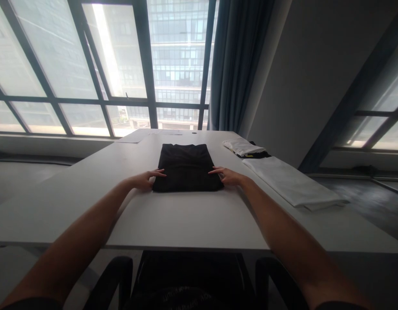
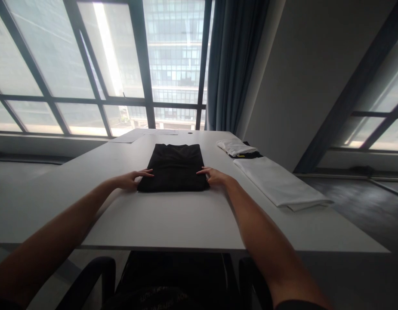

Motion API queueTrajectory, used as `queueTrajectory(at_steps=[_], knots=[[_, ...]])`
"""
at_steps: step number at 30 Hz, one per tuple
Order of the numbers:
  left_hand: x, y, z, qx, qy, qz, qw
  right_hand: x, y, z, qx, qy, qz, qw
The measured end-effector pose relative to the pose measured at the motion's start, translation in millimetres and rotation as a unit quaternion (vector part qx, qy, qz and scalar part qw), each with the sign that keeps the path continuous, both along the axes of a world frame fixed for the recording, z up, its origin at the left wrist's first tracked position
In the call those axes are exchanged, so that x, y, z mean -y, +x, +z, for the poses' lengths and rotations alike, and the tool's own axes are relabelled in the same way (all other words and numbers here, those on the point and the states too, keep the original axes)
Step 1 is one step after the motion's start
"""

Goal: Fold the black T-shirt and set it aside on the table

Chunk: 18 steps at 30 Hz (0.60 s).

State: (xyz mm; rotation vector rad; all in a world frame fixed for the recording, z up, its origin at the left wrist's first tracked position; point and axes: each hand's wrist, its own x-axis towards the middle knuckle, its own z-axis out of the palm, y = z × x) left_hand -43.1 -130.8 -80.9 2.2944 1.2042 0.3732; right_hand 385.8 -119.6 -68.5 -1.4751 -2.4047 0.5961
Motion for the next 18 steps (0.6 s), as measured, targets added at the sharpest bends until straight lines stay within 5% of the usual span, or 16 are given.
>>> queueTrajectory(at_steps=[4, 10, 18], knots=[[4, 6, -0.2, -0.013, 0.021, 0.001, 1.000, 3, -6, 2.4, -0.004, 0.023, -0.007, 1.000], [8, 29, 0.6, 0.044, 0.155, 0.107, 0.981, -5, -11, -0.7, -0.107, 0.131, -0.031, 0.985], [32, 29, 38.5, 0.159, 0.222, 0.065, 0.960, 18, 10, 38.0, -0.209, 0.142, 0.052, 0.966]])
